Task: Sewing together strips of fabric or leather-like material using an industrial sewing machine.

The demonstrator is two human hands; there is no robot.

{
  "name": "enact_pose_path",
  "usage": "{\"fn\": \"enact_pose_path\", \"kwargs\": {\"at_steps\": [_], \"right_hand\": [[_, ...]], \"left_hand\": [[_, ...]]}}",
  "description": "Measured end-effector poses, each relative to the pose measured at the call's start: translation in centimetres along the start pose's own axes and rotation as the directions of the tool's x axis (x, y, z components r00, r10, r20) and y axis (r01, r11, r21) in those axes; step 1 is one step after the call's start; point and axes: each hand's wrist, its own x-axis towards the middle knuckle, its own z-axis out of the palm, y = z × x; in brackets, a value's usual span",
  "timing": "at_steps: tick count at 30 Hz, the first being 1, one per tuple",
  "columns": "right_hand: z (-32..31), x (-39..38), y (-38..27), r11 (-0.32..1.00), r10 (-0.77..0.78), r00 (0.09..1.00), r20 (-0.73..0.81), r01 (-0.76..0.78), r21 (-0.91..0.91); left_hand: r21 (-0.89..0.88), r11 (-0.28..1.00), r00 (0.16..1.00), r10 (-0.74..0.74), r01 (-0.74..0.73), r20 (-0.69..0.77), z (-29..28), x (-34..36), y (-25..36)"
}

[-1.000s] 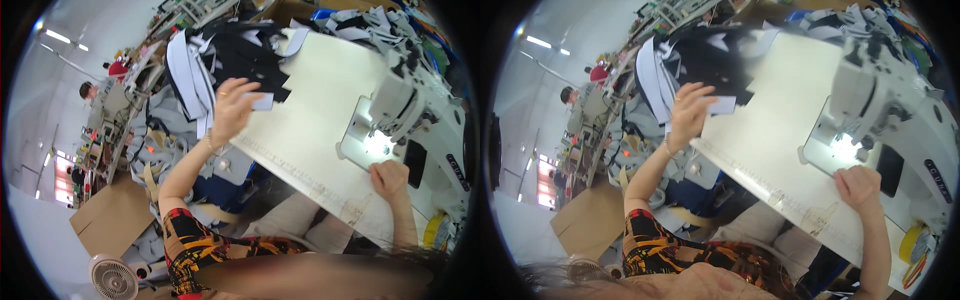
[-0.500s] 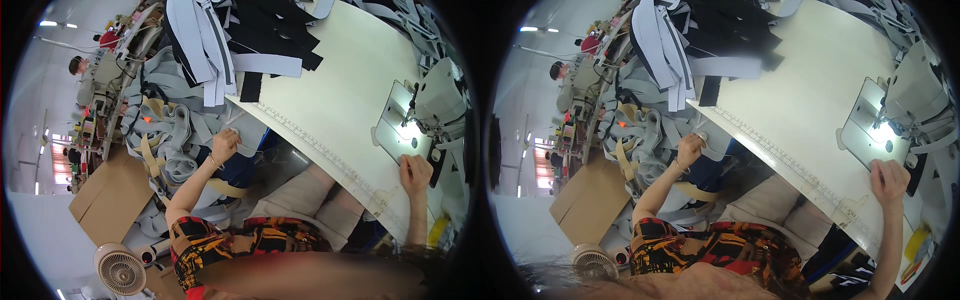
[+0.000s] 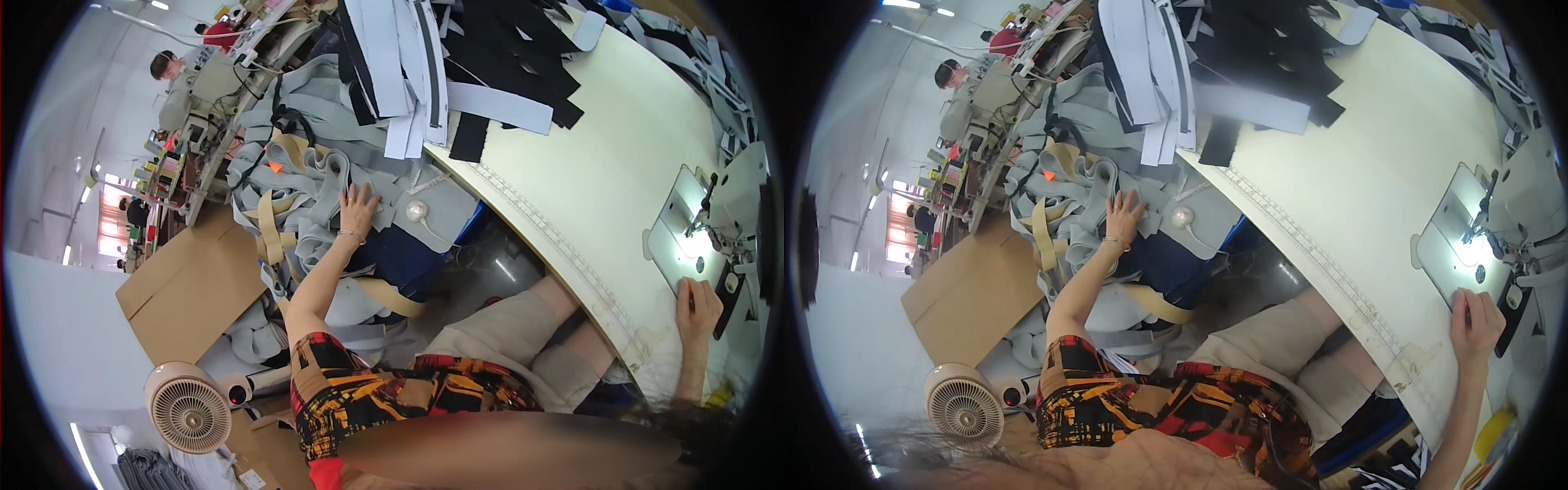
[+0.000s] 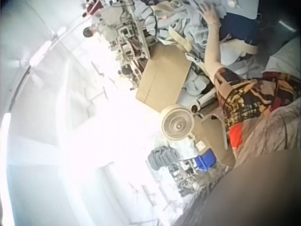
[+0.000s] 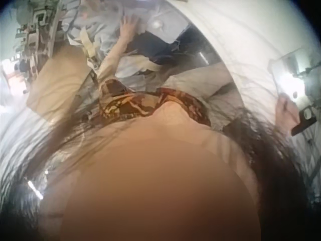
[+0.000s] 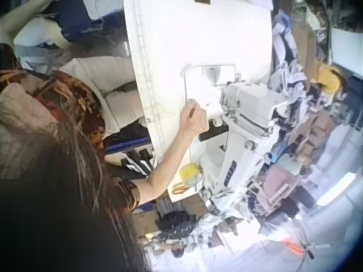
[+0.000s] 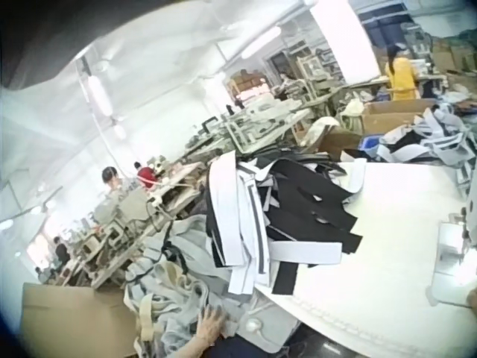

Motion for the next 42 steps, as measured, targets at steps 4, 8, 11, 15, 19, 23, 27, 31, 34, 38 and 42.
{"fn": "enact_pose_path", "kwargs": {"at_steps": [4, 8, 11, 15, 19, 23, 27, 31, 34, 38, 42], "right_hand": [[0.1, -0.3, 0.2, 1.0, 0.004, 1.0, 0.004, -0.004, 0.006], [0.1, -0.5, 0.2, 0.999, 0.044, 0.999, 0.028, -0.044, -0.03], [0.0, -0.8, 0.8, 0.998, 0.041, 0.999, 0.031, -0.039, -0.046], [0.3, -0.9, 1.0, 0.999, 0.041, 0.999, 0.021, -0.04, -0.011], [-0.1, -0.8, 1.0, 0.999, 0.038, 0.998, 0.039, -0.038, -0.018], [-0.5, -0.3, 0.2, 0.998, 0.063, 0.997, 0.043, -0.063, -0.001], [0.4, -0.3, 0.4, 0.997, 0.071, 0.997, 0.015, -0.072, 0.018], [0.1, 0.0, 0.2, 0.997, 0.07, 0.997, 0.019, -0.071, 0.019], [0.2, 0.0, 0.2, 0.997, 0.08, 0.997, -0.008, -0.08, 0.012], [0.1, 0.1, -0.1, 0.997, 0.075, 0.997, -0.028, -0.075, -0.015], [0.5, 0.6, -1.3, 0.994, 0.107, 0.992, -0.073, -0.105, 0.024]], "left_hand": [[-0.506, 0.849, 0.982, -0.188, 0.152, -0.02, -0.7, 2.0, -2.3], [-0.72, 0.575, 0.922, -0.261, 0.387, 0.287, -2.8, 3.2, -1.9], [-0.713, 0.683, 0.973, -0.23, 0.158, -0.005, -3.1, 2.5, -1.1], [-0.4, 0.875, 0.86, -0.408, 0.273, -0.305, -2.8, 1.1, -2.1], [-0.354, 0.761, 0.711, -0.642, 0.544, -0.286, 0.4, 0.2, -4.4], [-0.298, 0.652, 0.676, -0.736, 0.698, -0.028, 1.5, 1.2, -7.1], [-0.812, 0.408, 0.463, -0.864, 0.417, -0.196, -0.6, 4.3, -11.4], [-0.981, 0.164, 0.295, -0.947, 0.107, -0.126, -9.8, 8.8, -15.6], [-0.982, 0.187, 0.237, -0.955, 0.024, -0.177, -13.9, 11.4, -16.7], [-0.88, 0.341, 0.255, -0.866, -0.33, -0.431, -22.1, 14.5, -12.7], [-0.823, 0.268, 0.374, -0.79, -0.501, -0.485, -29.3, 16.8, -5.1]]}}
